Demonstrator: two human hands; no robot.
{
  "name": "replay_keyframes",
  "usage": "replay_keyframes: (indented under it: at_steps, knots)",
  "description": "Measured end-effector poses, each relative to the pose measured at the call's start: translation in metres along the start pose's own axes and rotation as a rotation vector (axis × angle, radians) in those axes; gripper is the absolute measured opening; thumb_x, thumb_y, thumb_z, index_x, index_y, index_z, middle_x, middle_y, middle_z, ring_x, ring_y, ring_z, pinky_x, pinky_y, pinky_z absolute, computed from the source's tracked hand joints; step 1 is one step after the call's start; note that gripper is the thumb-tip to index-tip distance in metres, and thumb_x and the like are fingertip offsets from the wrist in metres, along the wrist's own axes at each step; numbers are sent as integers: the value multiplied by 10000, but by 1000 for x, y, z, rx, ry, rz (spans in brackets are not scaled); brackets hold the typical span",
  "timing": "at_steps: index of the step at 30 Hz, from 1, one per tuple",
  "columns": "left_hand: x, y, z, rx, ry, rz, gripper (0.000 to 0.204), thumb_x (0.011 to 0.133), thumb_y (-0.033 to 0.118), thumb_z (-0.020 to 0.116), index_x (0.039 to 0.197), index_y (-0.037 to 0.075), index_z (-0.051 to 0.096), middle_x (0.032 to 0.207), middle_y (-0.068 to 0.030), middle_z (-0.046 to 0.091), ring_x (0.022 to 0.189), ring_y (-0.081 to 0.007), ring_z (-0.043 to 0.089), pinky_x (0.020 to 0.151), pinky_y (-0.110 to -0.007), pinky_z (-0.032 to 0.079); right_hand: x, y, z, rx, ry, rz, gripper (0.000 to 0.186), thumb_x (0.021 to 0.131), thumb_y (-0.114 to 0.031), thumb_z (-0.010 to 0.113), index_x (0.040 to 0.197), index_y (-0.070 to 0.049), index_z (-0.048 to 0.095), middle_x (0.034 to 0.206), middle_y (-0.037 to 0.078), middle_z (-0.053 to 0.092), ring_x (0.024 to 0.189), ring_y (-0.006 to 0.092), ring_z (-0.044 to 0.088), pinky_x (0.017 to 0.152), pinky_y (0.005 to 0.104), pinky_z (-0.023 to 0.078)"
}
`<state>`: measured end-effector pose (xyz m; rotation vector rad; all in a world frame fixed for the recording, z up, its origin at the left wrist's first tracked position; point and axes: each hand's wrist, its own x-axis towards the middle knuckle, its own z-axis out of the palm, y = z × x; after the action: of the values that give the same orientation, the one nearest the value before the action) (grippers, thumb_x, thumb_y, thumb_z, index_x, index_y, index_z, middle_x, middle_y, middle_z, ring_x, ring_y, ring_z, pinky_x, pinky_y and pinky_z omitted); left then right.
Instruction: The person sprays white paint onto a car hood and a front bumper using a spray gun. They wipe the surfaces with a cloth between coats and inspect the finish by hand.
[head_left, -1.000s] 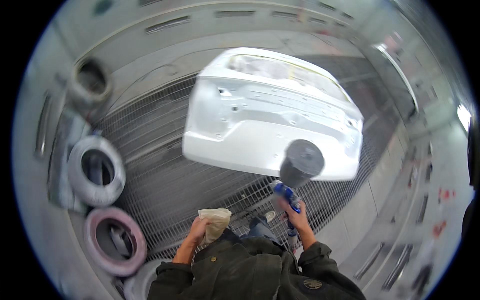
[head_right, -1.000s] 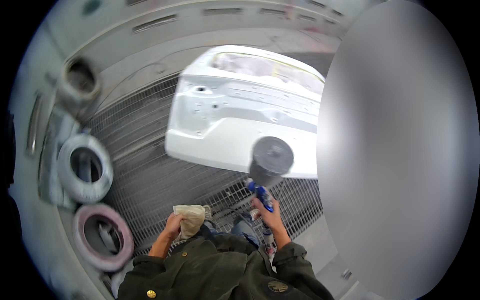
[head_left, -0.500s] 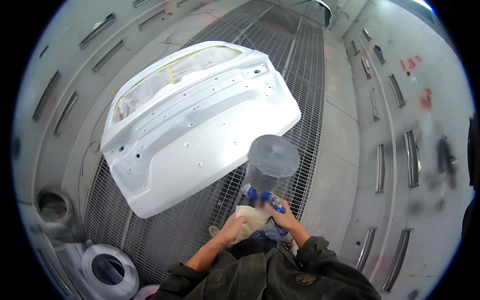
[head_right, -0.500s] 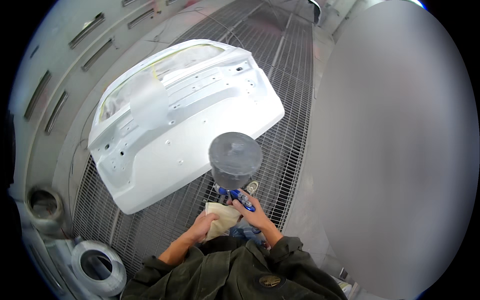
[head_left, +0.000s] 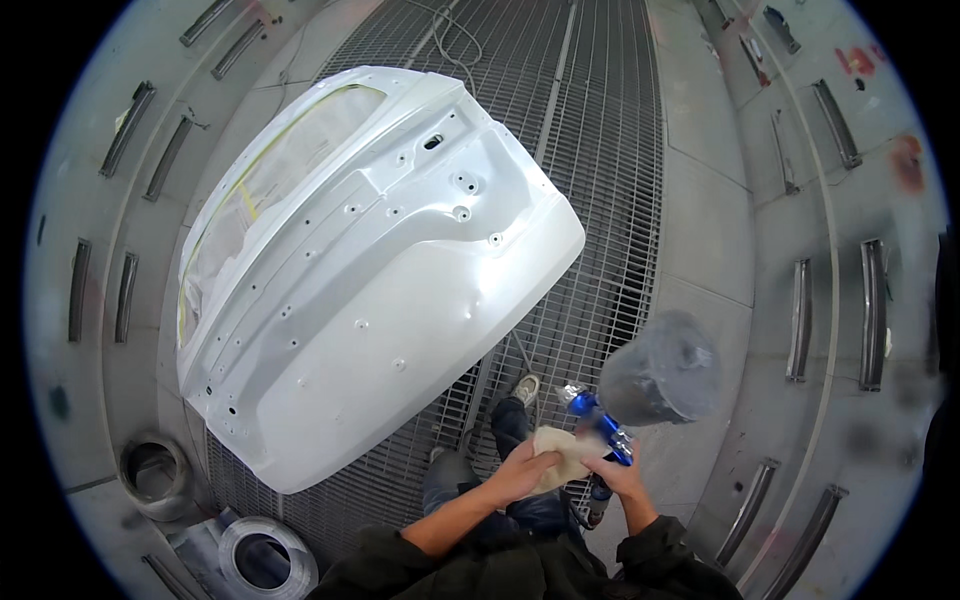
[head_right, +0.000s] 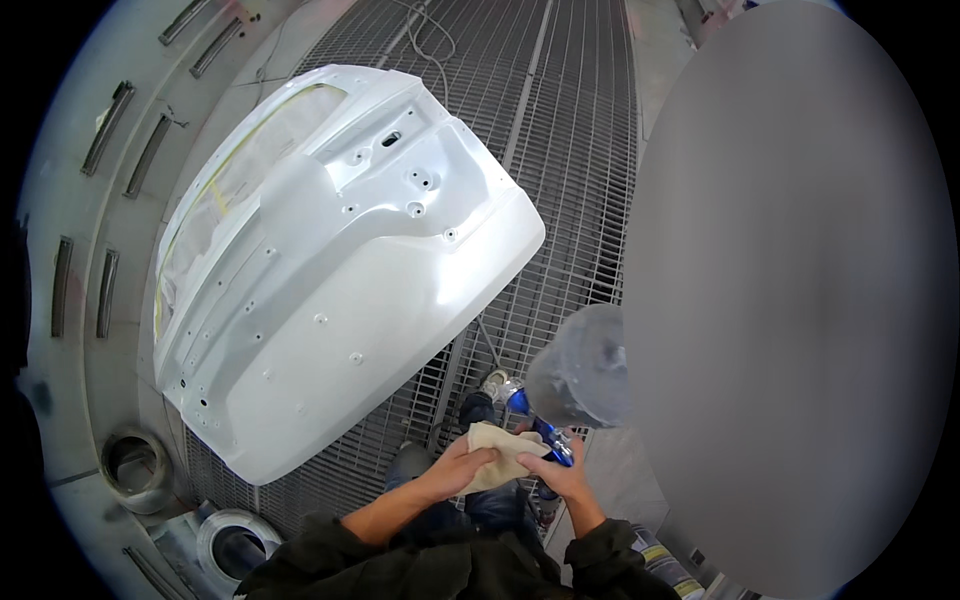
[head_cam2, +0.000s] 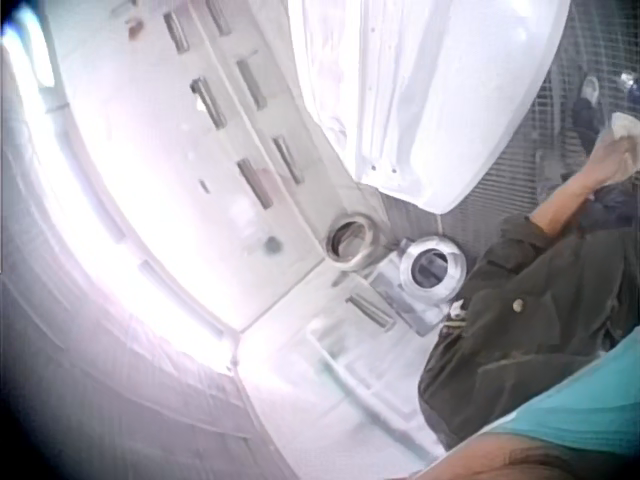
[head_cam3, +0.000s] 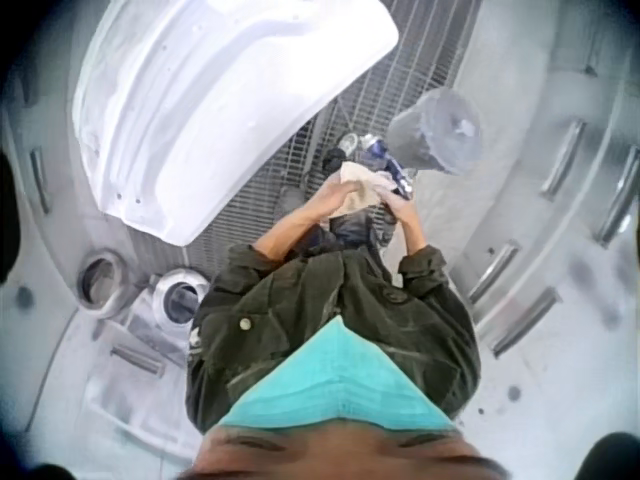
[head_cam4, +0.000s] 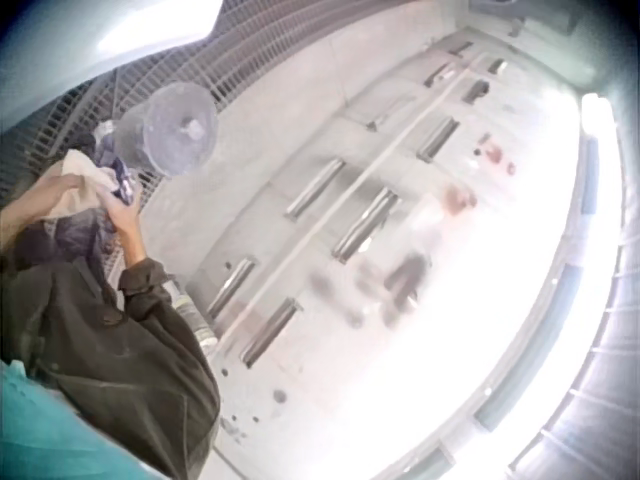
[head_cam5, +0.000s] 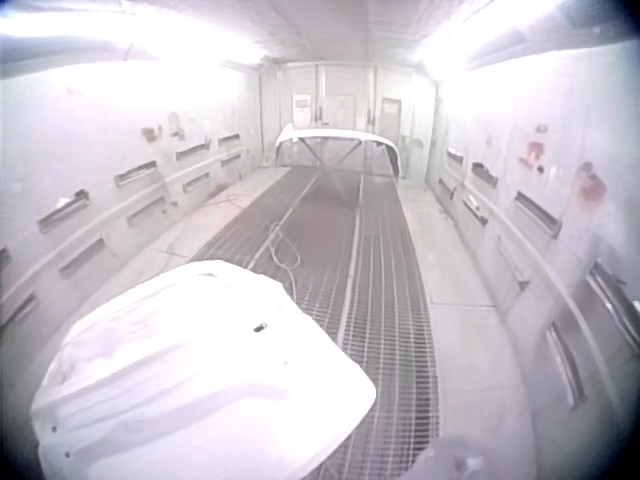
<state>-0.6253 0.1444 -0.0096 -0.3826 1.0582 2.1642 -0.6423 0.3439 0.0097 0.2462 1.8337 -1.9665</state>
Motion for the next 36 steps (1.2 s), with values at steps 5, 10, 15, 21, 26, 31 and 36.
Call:
replay_keyframes:
  at_steps: [5,10,15,21,26,31,36]
  knots:
    - [85,9,-1,157,64,160,204,941,76,498,1132,24,547,1002,-45,585,987,-125,546,873,-260,425,62,14,-21,6,136,4,446,752,-1,762,1160,19,584,1050,92,659,956,178,643,843,320,524]
    - [140,30,-27,199,123,20,218,912,49,582,1124,23,538,995,-16,589,935,-82,557,821,-245,456,116,49,-30,-66,320,4,320,820,-27,712,1118,10,598,1063,87,648,953,175,623,857,328,495]
    - [165,50,-76,307,87,-50,263,884,31,656,1131,15,565,997,-19,622,894,-57,582,782,-221,486,143,59,-36,-94,472,63,289,859,-91,698,1115,15,616,1076,69,644,968,149,605,857,301,475]
    - [211,123,-149,1514,293,389,357,932,171,558,1266,47,538,1289,-121,552,1222,-301,494,1003,-438,404,131,79,-46,46,574,227,320,903,-140,662,1179,11,604,1122,62,639,1001,150,598,892,307,463]
    - [265,163,-185,2089,249,539,505,927,314,566,1357,71,465,1430,-110,446,1382,-283,322,1139,-521,202,104,106,-53,63,579,333,411,884,-136,679,1246,13,550,1165,96,622,1013,208,625,876,341,504]
    - [293,173,-191,2208,147,574,573,916,398,556,1380,79,450,1451,-92,428,1399,-275,293,1147,-568,167,103,108,-41,87,639,305,351,874,-134,693,1174,22,599,1096,77,645,958,178,620,841,327,496]
    - [298,173,-194,2280,116,542,599,910,444,545,1380,84,453,1441,-86,440,1398,-265,294,1153,-567,158,106,101,-36,123,655,292,319,865,-119,704,1139,20,620,1083,68,645,949,165,609,849,318,484]
